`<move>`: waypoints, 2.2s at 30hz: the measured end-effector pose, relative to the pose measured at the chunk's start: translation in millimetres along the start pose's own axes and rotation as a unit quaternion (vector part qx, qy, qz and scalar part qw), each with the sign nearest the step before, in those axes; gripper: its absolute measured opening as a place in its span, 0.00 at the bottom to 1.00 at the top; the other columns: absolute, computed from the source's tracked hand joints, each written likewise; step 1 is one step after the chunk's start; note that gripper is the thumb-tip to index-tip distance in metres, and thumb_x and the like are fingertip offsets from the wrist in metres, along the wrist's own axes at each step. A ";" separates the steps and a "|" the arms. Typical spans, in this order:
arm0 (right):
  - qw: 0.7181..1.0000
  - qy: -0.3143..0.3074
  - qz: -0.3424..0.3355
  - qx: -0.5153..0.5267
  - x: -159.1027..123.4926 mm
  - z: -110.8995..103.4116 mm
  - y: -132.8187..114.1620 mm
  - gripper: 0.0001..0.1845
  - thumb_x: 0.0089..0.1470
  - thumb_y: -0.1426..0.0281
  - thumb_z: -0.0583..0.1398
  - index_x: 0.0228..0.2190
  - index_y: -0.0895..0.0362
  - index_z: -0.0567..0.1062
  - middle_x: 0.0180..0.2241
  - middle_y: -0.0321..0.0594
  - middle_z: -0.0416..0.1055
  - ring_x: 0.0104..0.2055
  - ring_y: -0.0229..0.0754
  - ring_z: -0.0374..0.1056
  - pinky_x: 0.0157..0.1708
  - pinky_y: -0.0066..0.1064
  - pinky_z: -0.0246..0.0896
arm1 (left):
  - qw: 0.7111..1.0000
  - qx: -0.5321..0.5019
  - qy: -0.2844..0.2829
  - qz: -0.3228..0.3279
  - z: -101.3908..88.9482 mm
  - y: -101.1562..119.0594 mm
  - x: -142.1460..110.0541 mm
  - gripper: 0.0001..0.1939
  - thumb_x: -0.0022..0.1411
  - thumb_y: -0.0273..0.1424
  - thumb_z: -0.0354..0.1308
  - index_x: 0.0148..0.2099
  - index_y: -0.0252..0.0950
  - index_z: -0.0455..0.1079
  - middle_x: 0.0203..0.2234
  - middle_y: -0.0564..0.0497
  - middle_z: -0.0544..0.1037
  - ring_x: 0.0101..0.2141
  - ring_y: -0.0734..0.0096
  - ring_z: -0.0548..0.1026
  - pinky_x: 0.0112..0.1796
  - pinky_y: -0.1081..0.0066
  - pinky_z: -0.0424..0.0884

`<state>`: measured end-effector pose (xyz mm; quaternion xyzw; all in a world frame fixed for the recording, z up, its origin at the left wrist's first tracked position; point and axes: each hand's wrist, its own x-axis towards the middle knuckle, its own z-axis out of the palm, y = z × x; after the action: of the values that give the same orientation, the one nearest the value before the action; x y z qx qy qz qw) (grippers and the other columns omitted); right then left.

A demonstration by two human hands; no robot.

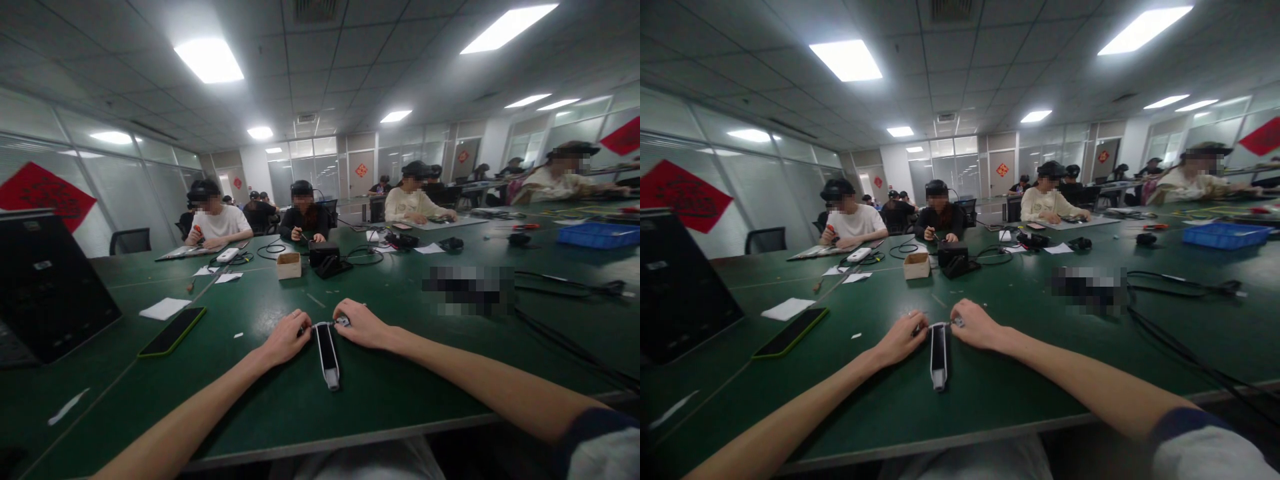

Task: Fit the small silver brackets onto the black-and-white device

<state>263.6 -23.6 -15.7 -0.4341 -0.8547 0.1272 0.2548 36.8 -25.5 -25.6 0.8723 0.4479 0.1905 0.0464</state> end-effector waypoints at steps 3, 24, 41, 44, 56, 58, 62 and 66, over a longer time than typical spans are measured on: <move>1.000 0.001 -0.004 0.007 0.9 -0.3 2.6 0.09 0.54 0.68 0.58 0.34 0.60 0.75 0.38 0.44 0.70 0.38 0.41 0.67 0.38 0.32 0.62 | 1.000 0.000 -0.001 0.000 -0.1 -0.6 0.0 0.06 0.62 0.29 0.47 0.36 0.37 0.65 0.32 0.50 0.70 0.34 0.68 0.69 0.36 0.69 0.64; 0.992 0.002 0.005 0.125 3.0 10.9 12.4 0.07 0.51 0.72 0.61 0.35 0.57 0.77 0.35 0.38 0.75 0.35 0.38 0.69 0.36 0.29 0.63 | 1.000 -0.002 0.006 0.005 -0.2 -1.9 -2.4 0.07 0.62 0.29 0.48 0.35 0.37 0.66 0.32 0.49 0.71 0.34 0.67 0.69 0.36 0.68 0.65; 0.998 0.024 -0.050 -0.005 18.3 -27.7 35.7 0.10 0.56 0.70 0.57 0.39 0.58 0.75 0.40 0.41 0.73 0.42 0.41 0.68 0.44 0.33 0.61 | 0.999 0.023 0.019 -0.027 4.2 -3.3 0.3 0.07 0.62 0.31 0.48 0.35 0.36 0.66 0.32 0.49 0.71 0.33 0.67 0.69 0.35 0.68 0.64; 0.996 -0.030 -0.057 -0.060 19.9 -35.6 51.2 0.10 0.56 0.69 0.57 0.38 0.58 0.76 0.37 0.41 0.73 0.39 0.42 0.68 0.41 0.33 0.62 | 0.999 0.024 0.016 -0.030 4.8 -3.5 0.7 0.07 0.62 0.31 0.48 0.35 0.36 0.66 0.32 0.49 0.71 0.33 0.66 0.69 0.35 0.68 0.64; 0.979 -0.085 -0.121 -0.138 18.5 -24.0 45.5 0.11 0.58 0.73 0.54 0.37 0.60 0.76 0.36 0.45 0.73 0.38 0.42 0.68 0.40 0.31 0.61 | 0.997 0.037 -0.002 -0.063 0.0 8.9 2.9 0.08 0.63 0.32 0.47 0.35 0.36 0.66 0.33 0.49 0.72 0.34 0.65 0.70 0.34 0.69 0.65; 0.978 -0.086 -0.149 -0.115 17.2 -23.5 40.9 0.11 0.58 0.72 0.54 0.38 0.60 0.75 0.36 0.45 0.73 0.38 0.41 0.68 0.40 0.31 0.62 | 0.997 0.037 0.002 -0.071 0.7 10.4 3.3 0.08 0.63 0.32 0.47 0.35 0.36 0.66 0.33 0.49 0.72 0.34 0.66 0.71 0.34 0.69 0.65; 0.979 -0.081 -0.173 -0.066 14.7 -17.9 36.3 0.11 0.58 0.72 0.55 0.38 0.60 0.76 0.37 0.44 0.74 0.39 0.41 0.69 0.41 0.31 0.62 | 0.997 0.030 0.006 -0.069 3.0 9.7 4.1 0.09 0.62 0.32 0.47 0.35 0.36 0.67 0.33 0.49 0.72 0.33 0.66 0.71 0.33 0.69 0.65; 0.985 -0.060 -0.160 -0.006 13.2 -11.4 35.4 0.10 0.58 0.70 0.56 0.39 0.59 0.76 0.37 0.41 0.74 0.38 0.39 0.69 0.41 0.29 0.63 | 0.998 0.030 0.016 -0.054 4.5 7.3 4.3 0.08 0.62 0.31 0.47 0.35 0.36 0.66 0.32 0.49 0.72 0.33 0.66 0.71 0.33 0.69 0.64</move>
<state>287.2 7.9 -17.4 -0.2852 -0.9276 0.1056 0.2169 46.3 -26.0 -26.6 0.8450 0.5000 0.1882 0.0236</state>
